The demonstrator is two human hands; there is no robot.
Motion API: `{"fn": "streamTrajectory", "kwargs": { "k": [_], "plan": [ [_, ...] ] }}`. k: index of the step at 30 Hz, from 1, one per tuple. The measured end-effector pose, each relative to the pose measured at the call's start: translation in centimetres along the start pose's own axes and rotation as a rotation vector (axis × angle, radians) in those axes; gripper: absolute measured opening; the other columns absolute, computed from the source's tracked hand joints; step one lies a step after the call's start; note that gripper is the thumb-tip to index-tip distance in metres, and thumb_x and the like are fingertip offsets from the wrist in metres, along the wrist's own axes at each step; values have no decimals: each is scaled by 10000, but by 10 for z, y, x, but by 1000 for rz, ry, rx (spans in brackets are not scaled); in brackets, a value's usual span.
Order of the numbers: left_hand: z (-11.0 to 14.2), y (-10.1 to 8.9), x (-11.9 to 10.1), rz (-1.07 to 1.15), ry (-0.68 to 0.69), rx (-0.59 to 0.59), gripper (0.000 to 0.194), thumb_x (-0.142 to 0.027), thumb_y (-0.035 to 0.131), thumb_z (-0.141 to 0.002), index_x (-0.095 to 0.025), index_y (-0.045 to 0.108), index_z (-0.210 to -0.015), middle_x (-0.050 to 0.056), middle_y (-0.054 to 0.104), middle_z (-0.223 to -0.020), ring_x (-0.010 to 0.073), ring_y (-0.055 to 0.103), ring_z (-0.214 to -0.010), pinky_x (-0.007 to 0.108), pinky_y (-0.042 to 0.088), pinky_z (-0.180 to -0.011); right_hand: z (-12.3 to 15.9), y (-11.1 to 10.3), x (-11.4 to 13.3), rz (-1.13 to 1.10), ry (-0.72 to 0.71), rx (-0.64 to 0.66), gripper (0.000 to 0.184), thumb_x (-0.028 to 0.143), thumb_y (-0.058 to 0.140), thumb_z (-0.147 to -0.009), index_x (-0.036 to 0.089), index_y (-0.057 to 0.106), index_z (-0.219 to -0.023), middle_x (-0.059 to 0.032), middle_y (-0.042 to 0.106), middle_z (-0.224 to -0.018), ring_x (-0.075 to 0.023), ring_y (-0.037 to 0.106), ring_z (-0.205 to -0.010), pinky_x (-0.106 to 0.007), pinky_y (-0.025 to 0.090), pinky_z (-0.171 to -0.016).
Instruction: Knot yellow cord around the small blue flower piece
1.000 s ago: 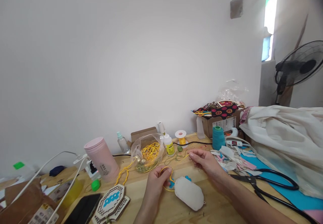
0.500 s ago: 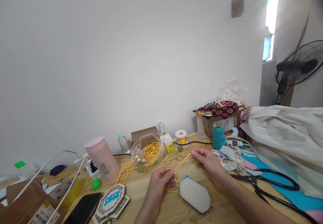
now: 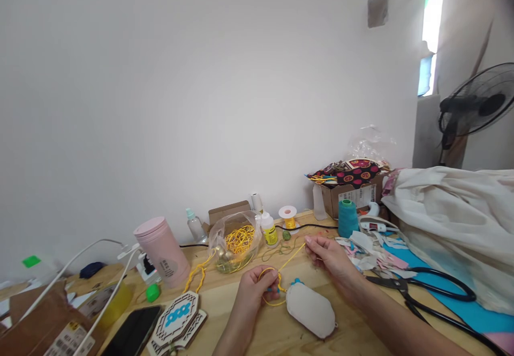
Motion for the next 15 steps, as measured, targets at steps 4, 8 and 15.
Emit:
{"fn": "streamTrajectory", "kwargs": {
  "k": [4,8,15],
  "plan": [
    [1,1,-1,10,-18,17,202,-291,654,-559,-101,592,-535,-14,530,-476,55,443,-414,188,429,-440,-1,-2,-1,35,20,-12,332,455,527,-646,158,444,-523,67,387,-427,-51,318,-383,-186,235,-398],
    [2,2,0,43,-13,28,173,-260,650,-576,-97,598,-553,3,558,-506,58,456,-432,194,438,-458,3,1,8,229,-149,-74,299,446,481,-685,155,533,-639,7,527,-572,-95,438,-479,-212,326,-461],
    [2,6,3,104,-17,89,141,-228,645,-592,-95,602,-577,18,586,-524,64,483,-455,195,431,-482,22,21,9,800,-611,173,200,315,507,-725,236,600,-884,-29,603,-871,-174,487,-840,-306,341,-759]
  ]
}}
Point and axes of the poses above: each hand's wrist, its own z-axis away from the middle knuckle, its own y-axis out of the palm, x = y × z, the point moved 2 cm from there along -z, towards the middle knuckle
